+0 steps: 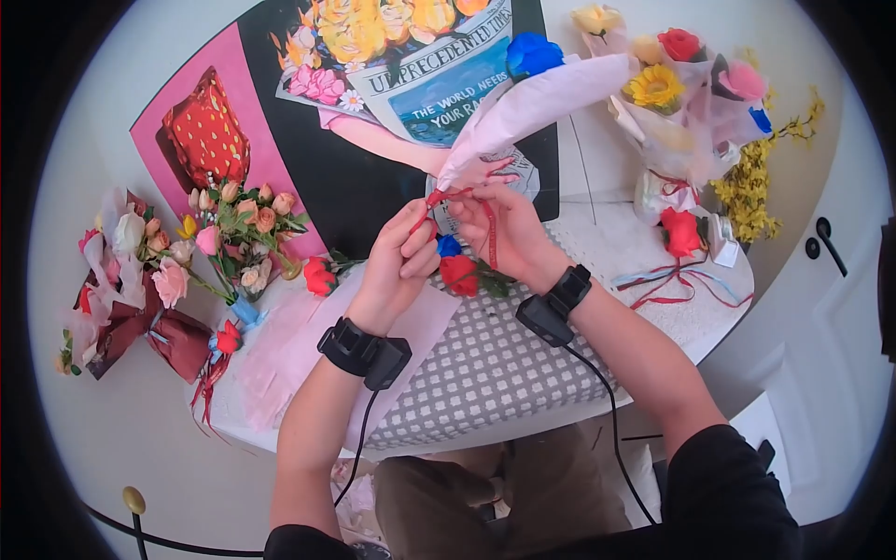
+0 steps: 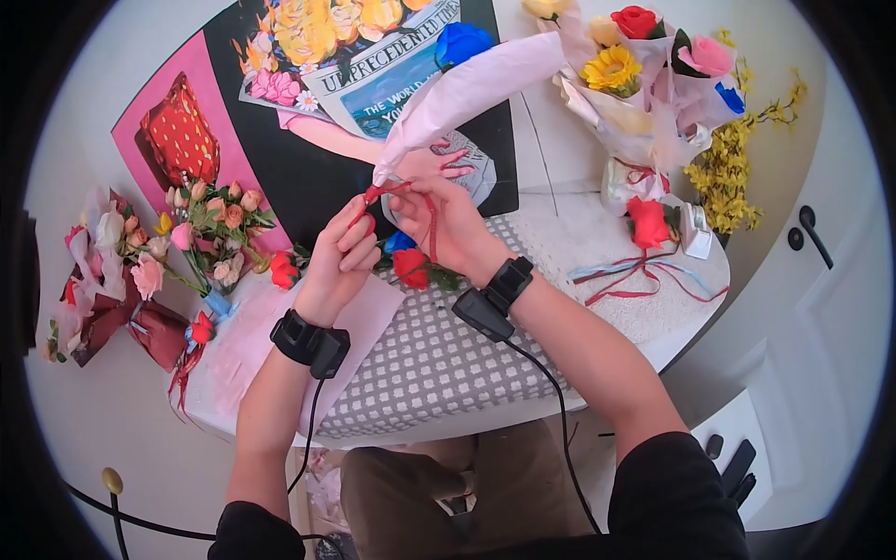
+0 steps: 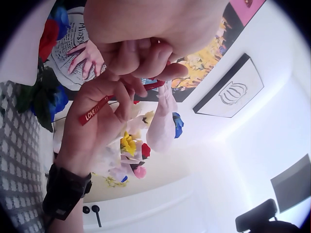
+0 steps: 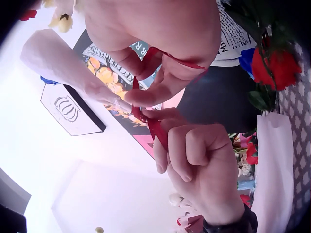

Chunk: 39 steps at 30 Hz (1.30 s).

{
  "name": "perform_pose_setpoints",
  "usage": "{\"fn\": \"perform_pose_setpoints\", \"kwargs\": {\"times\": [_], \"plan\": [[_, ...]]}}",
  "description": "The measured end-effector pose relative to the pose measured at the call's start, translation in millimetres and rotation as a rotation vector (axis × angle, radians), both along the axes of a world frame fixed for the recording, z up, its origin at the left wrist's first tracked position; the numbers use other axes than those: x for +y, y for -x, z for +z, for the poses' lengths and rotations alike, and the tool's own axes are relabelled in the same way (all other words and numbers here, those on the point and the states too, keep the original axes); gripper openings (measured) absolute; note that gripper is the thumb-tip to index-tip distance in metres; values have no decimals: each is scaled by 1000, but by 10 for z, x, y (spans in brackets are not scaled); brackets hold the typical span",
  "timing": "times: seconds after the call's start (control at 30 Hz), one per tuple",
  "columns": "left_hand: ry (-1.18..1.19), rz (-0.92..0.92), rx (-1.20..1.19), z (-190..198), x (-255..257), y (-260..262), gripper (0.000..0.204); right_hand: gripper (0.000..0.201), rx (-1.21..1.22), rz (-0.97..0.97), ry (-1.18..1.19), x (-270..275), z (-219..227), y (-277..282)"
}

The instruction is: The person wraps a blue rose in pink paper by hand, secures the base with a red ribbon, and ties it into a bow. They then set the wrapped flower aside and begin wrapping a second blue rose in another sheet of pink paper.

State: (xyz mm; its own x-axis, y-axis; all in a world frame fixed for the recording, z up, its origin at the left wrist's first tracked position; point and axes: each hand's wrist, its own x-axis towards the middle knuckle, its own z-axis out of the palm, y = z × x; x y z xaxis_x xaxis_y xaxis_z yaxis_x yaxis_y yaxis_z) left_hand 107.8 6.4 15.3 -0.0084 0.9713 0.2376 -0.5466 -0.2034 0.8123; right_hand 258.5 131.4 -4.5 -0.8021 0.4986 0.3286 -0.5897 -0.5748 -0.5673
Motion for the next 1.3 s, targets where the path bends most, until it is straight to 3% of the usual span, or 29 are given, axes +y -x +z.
{"fn": "perform_pose_setpoints", "kwargs": {"times": [0.1, 0.33, 0.43, 0.53, 0.6, 0.73, 0.8, 0.83, 0.9, 0.93, 1.0, 1.13, 1.2, 1.23, 1.3], "plan": [[0, -38, -43, -31, 37, 44, 23, 35, 82, 157, -48, -22, 91, -64], [-10, -91, -162, -9, 22, 51, 24, 44, 78, 108, -52, -129, 145, -63], [-60, -127, -206, -19, 34, 94, 23, 36, 78, 137, 6, -99, 97, -21], [-27, -57, -129, 75, -21, 49, 25, 24, -31, 41, 12, 104, -129, 86], [-44, -7, -101, 28, 11, 76, 23, 16, -62, 42, -114, 144, -170, 88], [-58, 39, -68, 8, 23, 115, 22, 18, -167, 24, -152, 134, -157, 90], [-66, 62, -51, 7, 32, 133, 22, 19, -462, -125, -250, 16, -93, 47], [-64, 61, -50, -4, 43, 136, 22, 19, -461, -126, -247, 9, -113, 61], [-45, 79, -20, -29, 62, 135, 23, 17, -549, -331, -452, -2, -154, 108], [-44, 80, -19, -31, 63, 131, 23, 17, -549, -330, -452, -4, -169, 132], [-50, 80, 31, -32, 62, 123, 22, 24, -381, -573, -625, -29, -159, 160], [-41, 104, 39, -50, 78, 119, 22, 27, -325, -528, -592, -48, -83, 108], [-48, 104, 55, -62, 89, 121, 23, 28, -261, -319, -565, -40, -39, 64], [-47, 103, 56, -60, 85, 115, 23, 28, -260, -320, -563, -80, -49, 65], [-33, 126, 81, -47, 72, 96, 24, 29, -340, -568, -764, -351, 119, 29]]}}
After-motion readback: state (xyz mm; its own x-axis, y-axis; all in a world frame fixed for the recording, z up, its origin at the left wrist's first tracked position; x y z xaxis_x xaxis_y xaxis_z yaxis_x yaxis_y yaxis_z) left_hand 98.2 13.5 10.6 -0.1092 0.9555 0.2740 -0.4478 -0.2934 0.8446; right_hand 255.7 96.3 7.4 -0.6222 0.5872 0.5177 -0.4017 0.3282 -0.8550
